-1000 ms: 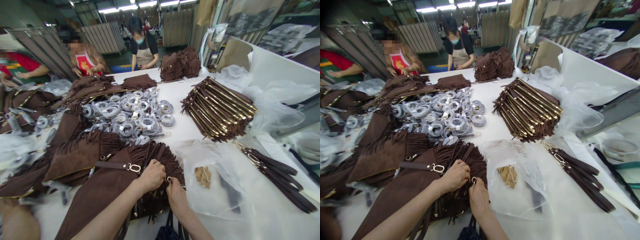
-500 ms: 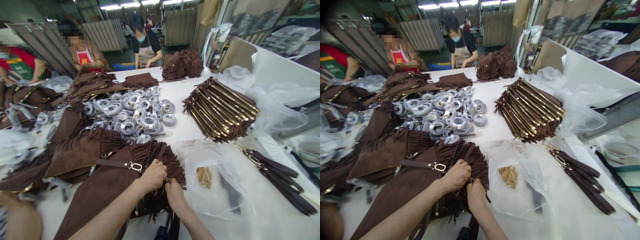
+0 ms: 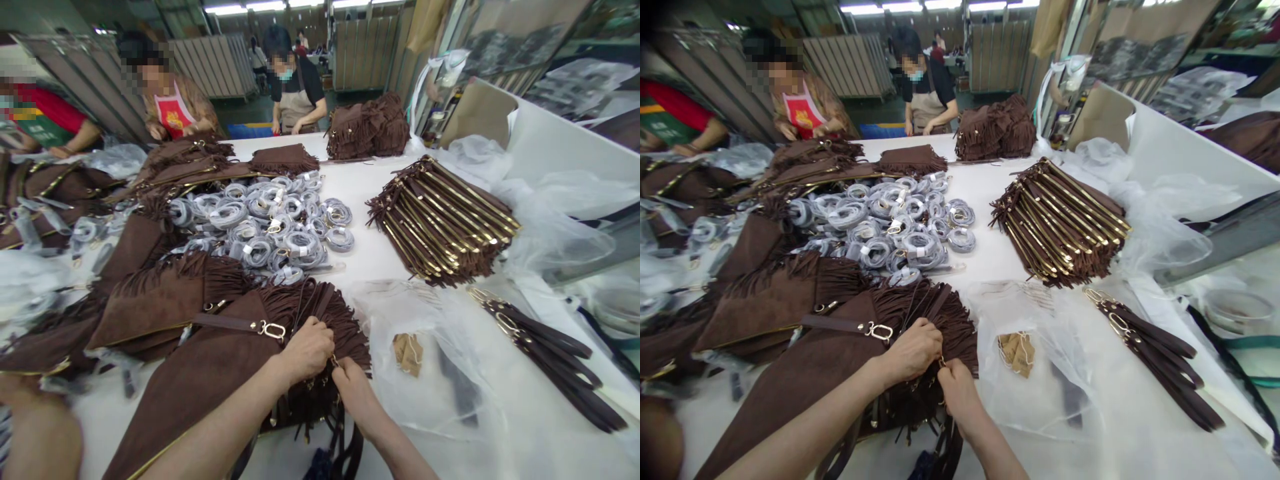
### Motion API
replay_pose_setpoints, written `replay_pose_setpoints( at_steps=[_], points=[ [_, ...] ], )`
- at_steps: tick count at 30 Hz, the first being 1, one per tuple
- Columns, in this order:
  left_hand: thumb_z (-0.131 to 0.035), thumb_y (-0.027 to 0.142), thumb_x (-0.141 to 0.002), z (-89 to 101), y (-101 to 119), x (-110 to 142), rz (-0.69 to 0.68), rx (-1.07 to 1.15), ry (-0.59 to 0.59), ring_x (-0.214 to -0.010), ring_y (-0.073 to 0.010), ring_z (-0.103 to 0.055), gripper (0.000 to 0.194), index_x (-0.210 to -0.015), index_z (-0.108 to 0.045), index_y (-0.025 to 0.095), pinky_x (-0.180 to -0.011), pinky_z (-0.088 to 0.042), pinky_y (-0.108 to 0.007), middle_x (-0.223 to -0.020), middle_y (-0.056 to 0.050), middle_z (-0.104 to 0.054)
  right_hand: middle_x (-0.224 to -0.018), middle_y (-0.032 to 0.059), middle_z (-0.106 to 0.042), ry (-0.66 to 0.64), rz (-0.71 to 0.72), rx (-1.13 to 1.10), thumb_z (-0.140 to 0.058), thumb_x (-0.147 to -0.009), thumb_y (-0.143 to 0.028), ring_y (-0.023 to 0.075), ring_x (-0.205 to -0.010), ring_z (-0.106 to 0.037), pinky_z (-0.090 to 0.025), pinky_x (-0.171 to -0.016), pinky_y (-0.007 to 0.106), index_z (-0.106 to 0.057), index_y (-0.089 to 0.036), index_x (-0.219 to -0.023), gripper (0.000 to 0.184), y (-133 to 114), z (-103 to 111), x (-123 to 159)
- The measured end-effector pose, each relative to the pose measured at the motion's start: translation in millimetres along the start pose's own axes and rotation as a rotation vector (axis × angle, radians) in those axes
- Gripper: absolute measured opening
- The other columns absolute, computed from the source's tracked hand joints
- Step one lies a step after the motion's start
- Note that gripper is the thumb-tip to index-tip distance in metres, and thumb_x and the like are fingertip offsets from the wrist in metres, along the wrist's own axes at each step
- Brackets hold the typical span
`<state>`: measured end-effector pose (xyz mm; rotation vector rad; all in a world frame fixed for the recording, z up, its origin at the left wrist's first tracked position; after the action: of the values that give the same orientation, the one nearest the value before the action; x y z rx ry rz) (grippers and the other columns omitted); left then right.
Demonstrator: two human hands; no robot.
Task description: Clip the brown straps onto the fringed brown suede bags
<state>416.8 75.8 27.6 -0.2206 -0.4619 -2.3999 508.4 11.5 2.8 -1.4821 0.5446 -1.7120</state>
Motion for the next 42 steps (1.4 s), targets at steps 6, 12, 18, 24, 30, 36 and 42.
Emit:
replay_pose_setpoints(
  at_steps=[6,12,18,24,30,36,42],
  points=[
    [-0.048,0.023,-0.086,31.4,8,30,0.117,0.053,0.259,-0.090,-0.0180,-0.050,0.014,-0.090,-0.059,0.016,-0.080,-0.034,-0.033,-0.092,-0.005,-0.062,-0.053,-0.0103,-0.039,-0.233,-0.162,-0.391,-0.043,-0.057,-0.021,0.0043,-0.038,-0.029,-0.017,-0.036,0.015,-0.042,-0.020,-0.077,0.021,-17,13,11],
    [-0.044,0.018,-0.084,23.8,47,65,-0.324,-0.174,0.142,-0.081,-0.0198,-0.051,0.016,-0.082,-0.059,0.017,-0.080,-0.037,-0.036,-0.081,-0.005,-0.061,-0.045,-0.0094,-0.042,-0.409,-0.162,-0.516,-0.051,-0.054,-0.017,0.0024,-0.035,-0.030,-0.018,-0.033,0.012,-0.047,-0.018,-0.067,0.013,-58,18,-2],
    [-0.045,0.020,-0.085,-15.9,55,49,-0.248,-0.454,0.104,-0.107,-0.0276,-0.047,0.025,-0.104,-0.058,0.011,-0.092,-0.031,-0.042,-0.107,-0.012,-0.061,-0.036,-0.0077,-0.039,-0.530,-0.103,-0.508,-0.046,-0.050,-0.007,0.0015,-0.029,-0.026,-0.016,-0.029,0.012,-0.046,-0.016,-0.048,0.009,-88,4,-8],
    [-0.050,0.051,-0.082,-17.5,36,35,-0.035,-0.422,0.092,-0.118,-0.0292,-0.038,0.050,-0.110,-0.056,0.010,-0.097,-0.026,-0.042,-0.120,-0.014,-0.056,-0.045,-0.0025,-0.053,-0.526,-0.002,-0.593,-0.051,-0.056,-0.014,0.0066,-0.037,-0.045,-0.034,-0.036,0.015,-0.052,-0.015,-0.058,0.002,-103,16,-6],
    [-0.042,0.022,-0.090,34.3,22,42,-0.032,-0.221,-0.031,-0.078,-0.0184,-0.046,0.023,-0.070,-0.054,0.020,-0.072,-0.031,-0.035,-0.072,0.000,-0.059,-0.081,0.0027,-0.065,-0.212,0.129,-0.440,-0.037,-0.071,-0.022,0.0116,-0.067,-0.063,-0.049,-0.065,0.025,-0.046,-0.019,-0.090,0.022,-59,47,-14],
    [-0.043,0.024,-0.090,50.7,18,41,-0.025,-0.137,-0.039,-0.080,-0.0177,-0.042,0.024,-0.067,-0.052,0.018,-0.071,-0.025,-0.035,-0.075,0.000,-0.057,-0.073,0.0044,-0.064,-0.110,0.196,-0.009,-0.043,-0.067,-0.009,0.0206,-0.078,-0.062,-0.044,-0.072,0.031,-0.058,-0.018,-0.071,0.018,3,10,-6],
    [-0.040,0.026,-0.091,59.2,15,47,-0.025,-0.121,-0.019,-0.079,-0.0173,-0.042,0.027,-0.068,-0.052,0.018,-0.071,-0.023,-0.035,-0.074,0.000,-0.058,-0.088,0.0100,-0.064,0.048,0.202,0.327,-0.063,-0.070,-0.012,0.0267,-0.085,-0.060,-0.041,-0.074,0.033,-0.063,-0.014,-0.085,0.016,-4,-7,-3]
  ],
)
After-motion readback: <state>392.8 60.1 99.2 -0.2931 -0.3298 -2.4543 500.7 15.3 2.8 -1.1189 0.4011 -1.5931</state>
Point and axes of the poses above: each hand's wrist, its own x-axis away from the middle knuckle, its own z-axis out of the back of the hand, y = z × x, the point moved 4 cm from there along -x, towards the middle knuckle
